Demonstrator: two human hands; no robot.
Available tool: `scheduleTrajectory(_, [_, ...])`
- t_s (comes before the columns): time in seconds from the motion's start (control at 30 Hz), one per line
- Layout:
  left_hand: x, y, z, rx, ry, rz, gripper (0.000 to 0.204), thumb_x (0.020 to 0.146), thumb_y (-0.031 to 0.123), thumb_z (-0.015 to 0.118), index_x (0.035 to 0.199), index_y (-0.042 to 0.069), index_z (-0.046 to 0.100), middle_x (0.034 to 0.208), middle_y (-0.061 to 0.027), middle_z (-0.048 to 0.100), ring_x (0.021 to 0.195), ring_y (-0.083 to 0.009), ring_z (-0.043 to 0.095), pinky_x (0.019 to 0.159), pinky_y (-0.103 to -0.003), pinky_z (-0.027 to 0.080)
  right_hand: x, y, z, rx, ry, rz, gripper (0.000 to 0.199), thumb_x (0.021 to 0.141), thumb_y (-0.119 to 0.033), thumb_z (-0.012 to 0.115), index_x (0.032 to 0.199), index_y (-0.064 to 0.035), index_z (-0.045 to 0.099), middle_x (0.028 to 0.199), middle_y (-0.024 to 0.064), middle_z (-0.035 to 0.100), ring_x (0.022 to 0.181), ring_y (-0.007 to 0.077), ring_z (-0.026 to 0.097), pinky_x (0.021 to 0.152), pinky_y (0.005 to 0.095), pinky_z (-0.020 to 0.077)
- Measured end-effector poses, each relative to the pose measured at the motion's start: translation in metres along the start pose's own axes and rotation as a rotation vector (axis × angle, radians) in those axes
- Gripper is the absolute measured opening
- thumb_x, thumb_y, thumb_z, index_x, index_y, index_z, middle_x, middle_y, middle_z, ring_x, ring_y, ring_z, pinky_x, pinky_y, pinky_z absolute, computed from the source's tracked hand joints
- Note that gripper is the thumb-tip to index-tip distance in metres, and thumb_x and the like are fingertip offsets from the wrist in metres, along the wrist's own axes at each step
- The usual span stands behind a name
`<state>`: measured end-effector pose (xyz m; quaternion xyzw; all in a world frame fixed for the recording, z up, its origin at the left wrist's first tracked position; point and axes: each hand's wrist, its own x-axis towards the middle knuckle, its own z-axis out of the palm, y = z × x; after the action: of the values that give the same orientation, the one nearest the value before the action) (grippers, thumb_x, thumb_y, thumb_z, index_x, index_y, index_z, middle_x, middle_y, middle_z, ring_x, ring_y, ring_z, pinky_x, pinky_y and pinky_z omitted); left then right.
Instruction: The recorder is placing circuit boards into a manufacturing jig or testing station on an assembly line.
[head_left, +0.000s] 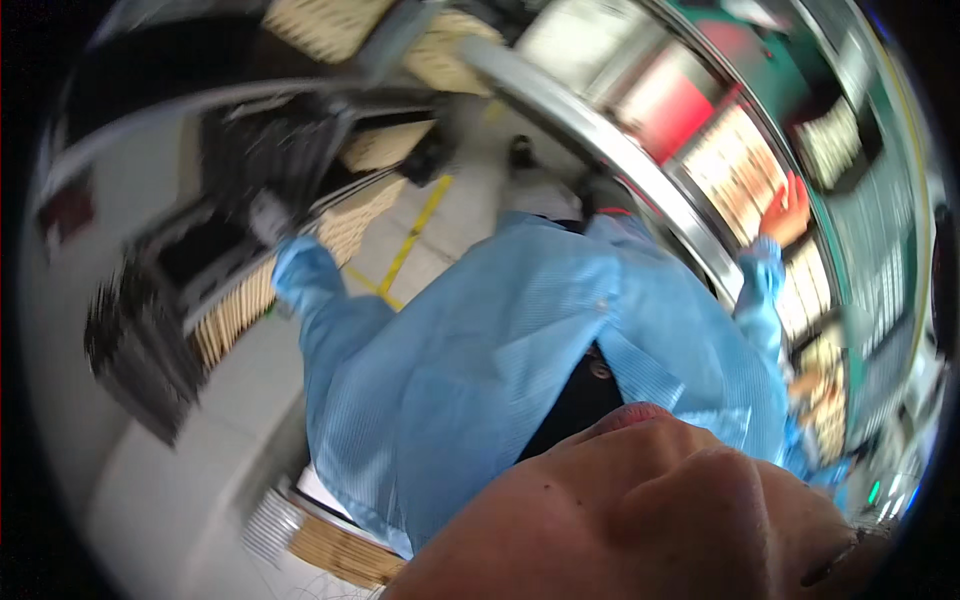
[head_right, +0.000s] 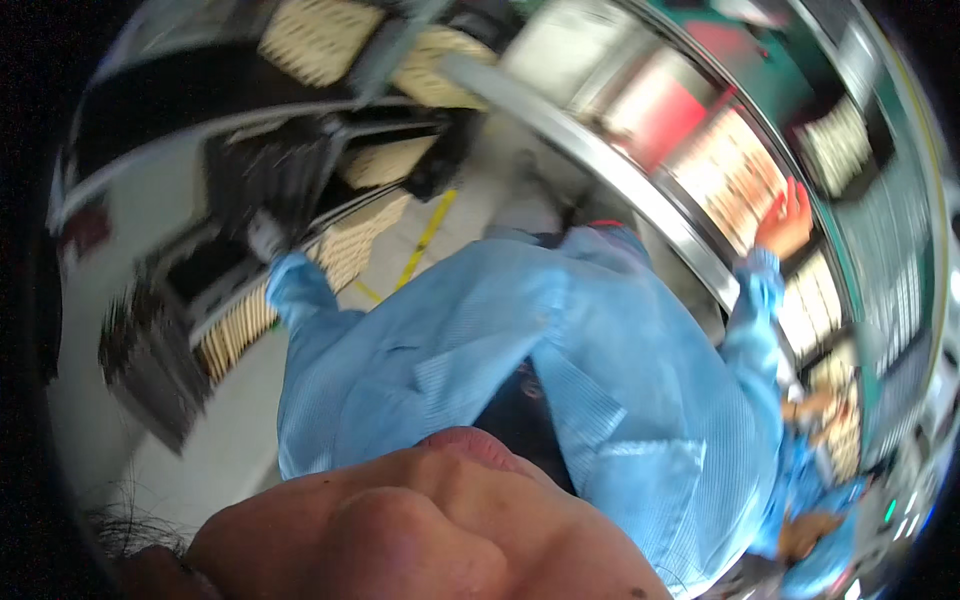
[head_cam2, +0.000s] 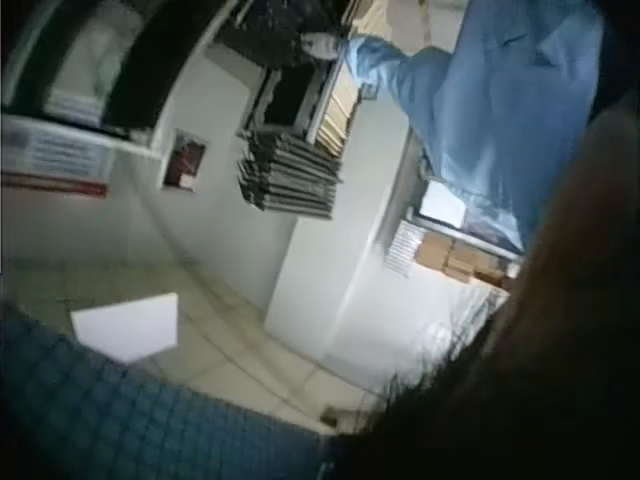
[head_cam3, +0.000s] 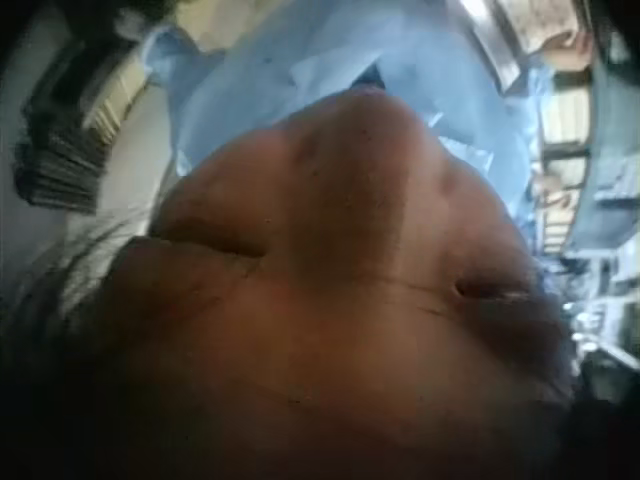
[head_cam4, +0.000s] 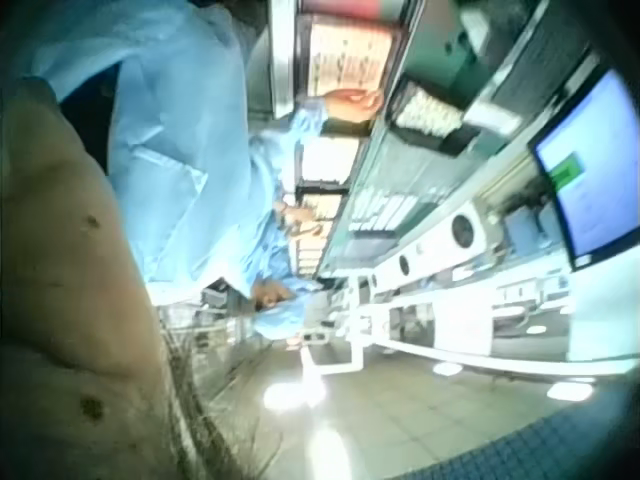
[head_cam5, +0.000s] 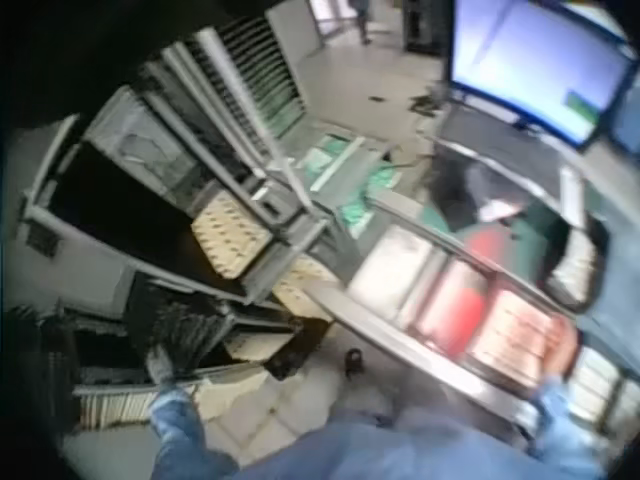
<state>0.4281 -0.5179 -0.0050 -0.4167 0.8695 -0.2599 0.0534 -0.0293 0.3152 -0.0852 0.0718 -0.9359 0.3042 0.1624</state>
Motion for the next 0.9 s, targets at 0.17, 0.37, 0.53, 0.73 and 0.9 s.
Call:
scheduleTrajectory(0.17, [0.003, -0.024, -0.056, -0.496, 0.294, -0.628, 0.057, 0.089, 0.048, 0.045, 0.115, -0.002, 0.053, 0.109, -0.0278, 0.058, 0.104, -0.0416, 0.055, 0.089, -0.043, 0.045, -0.03, -0.282, 0.069, 0.267, -0.303, -0.42, 0.019, 0.087, -0.009, 0.055, 0.101, -0.0034, 0.066, 0.097, 0.0106, 0.066, 0.093, 0.0287, 0.06, 0.081, 0.0374, 0.0477])
scheduleTrajectory(0.37, [0.052, -0.049, -0.028, -0.519, -0.088, -0.875, 0.08, 0.081, 0.065, 0.049, 0.117, -0.007, 0.052, 0.113, -0.0289, 0.057, 0.106, -0.044, 0.054, 0.089, -0.047, 0.044, -0.082, -0.532, 0.137, 0.747, -1.098, -0.999, 0.033, 0.088, -0.02, 0.058, 0.118, -0.0081, 0.059, 0.114, 0.0165, 0.06, 0.104, 0.0354, 0.056, 0.09, 0.0392, 0.045])
scheduleTrajectory(0.53, [0.028, -0.109, 0.018, -0.855, -0.183, -0.854, 0.076, 0.083, 0.062, 0.051, 0.106, -0.01, 0.059, 0.102, -0.0269, 0.063, 0.097, -0.0387, 0.06, 0.082, -0.045, 0.045, -0.114, -0.631, 0.221, 0.927, -1.24, -0.66, 0.045, 0.092, -0.03, 0.055, 0.128, -0.0032, 0.051, 0.118, 0.0211, 0.058, 0.113, 0.0349, 0.054, 0.096, 0.036, 0.0424])
scheduleTrajectory(0.73, [-0.041, -0.053, -0.084, -2.013, 0.251, -0.74, 0.045, 0.092, 0.041, 0.053, 0.104, -0.001, 0.061, 0.087, -0.005, 0.064, 0.075, -0.0155, 0.06, 0.065, -0.03, 0.049, -0.126, -0.661, 0.255, 0.663, -1.081, -0.44, 0.081, 0.086, -0.061, 0.045, 0.132, 0.0052, 0.042, 0.13, 0.0258, 0.048, 0.122, 0.0372, 0.045, 0.105, 0.0389, 0.0326])
scheduleTrajectory(0.9, [-0.143, -0.026, -0.105, -2.346, 0.165, -0.654, 0.056, 0.096, 0.044, 0.041, 0.137, 0.006, 0.039, 0.128, -0.0068, 0.051, 0.115, -0.019, 0.05, 0.095, -0.033, 0.043, -0.125, -0.65, 0.23, 0.908, -1.575, -0.281, 0.091, 0.084, -0.071, 0.038, 0.132, 0.0063, 0.042, 0.133, 0.0252, 0.046, 0.126, 0.0326, 0.043, 0.105, 0.035, 0.0316])
